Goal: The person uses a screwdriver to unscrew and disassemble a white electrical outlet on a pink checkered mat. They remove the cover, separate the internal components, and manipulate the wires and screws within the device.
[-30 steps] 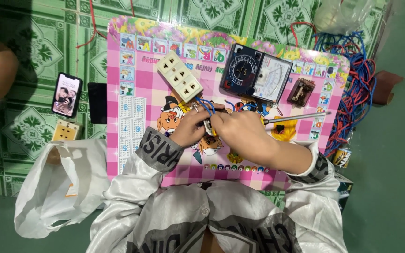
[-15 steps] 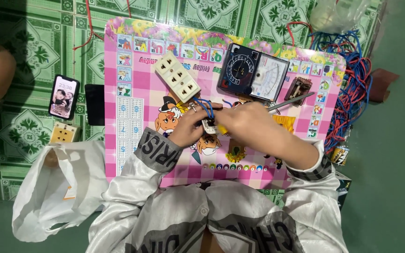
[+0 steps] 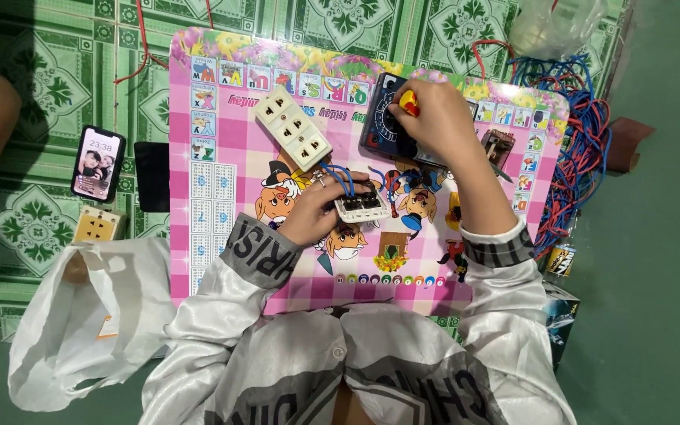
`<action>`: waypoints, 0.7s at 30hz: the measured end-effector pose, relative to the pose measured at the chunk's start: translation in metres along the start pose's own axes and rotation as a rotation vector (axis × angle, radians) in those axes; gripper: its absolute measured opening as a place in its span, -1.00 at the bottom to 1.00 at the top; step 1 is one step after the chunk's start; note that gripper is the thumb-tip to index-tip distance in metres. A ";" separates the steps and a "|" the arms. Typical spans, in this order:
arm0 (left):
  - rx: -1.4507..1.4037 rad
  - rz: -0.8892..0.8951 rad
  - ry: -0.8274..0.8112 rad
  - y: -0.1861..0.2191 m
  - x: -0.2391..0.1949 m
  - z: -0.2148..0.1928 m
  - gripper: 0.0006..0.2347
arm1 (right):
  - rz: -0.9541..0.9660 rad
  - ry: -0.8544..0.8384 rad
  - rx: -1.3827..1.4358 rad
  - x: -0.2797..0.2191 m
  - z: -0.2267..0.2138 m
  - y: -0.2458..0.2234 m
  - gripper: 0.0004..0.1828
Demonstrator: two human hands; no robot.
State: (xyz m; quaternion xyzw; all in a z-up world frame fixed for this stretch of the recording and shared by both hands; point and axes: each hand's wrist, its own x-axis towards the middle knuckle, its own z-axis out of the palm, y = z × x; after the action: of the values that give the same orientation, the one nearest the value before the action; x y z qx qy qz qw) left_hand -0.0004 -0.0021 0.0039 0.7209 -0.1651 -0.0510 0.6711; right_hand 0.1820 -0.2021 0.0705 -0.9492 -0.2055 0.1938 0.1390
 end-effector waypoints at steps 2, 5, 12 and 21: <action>-0.009 0.003 -0.002 0.000 0.000 0.000 -0.66 | 0.109 -0.065 0.091 -0.011 -0.031 -0.026 -0.74; -0.022 0.004 0.000 -0.001 -0.001 0.000 -0.67 | 0.026 0.022 0.233 -0.037 -0.065 -0.025 -0.73; -0.013 0.037 -0.003 -0.007 -0.001 0.000 -0.60 | -0.469 0.964 2.073 -0.151 -0.114 0.009 -0.29; -0.031 0.035 0.010 0.001 -0.001 0.000 -0.57 | -0.807 0.856 1.519 -0.166 -0.038 -0.018 -0.34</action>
State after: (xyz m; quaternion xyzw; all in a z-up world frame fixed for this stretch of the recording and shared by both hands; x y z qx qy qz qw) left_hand -0.0011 -0.0018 0.0045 0.7077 -0.1732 -0.0381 0.6839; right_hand 0.0525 -0.2668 0.1622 -0.4540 -0.2681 -0.1503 0.8363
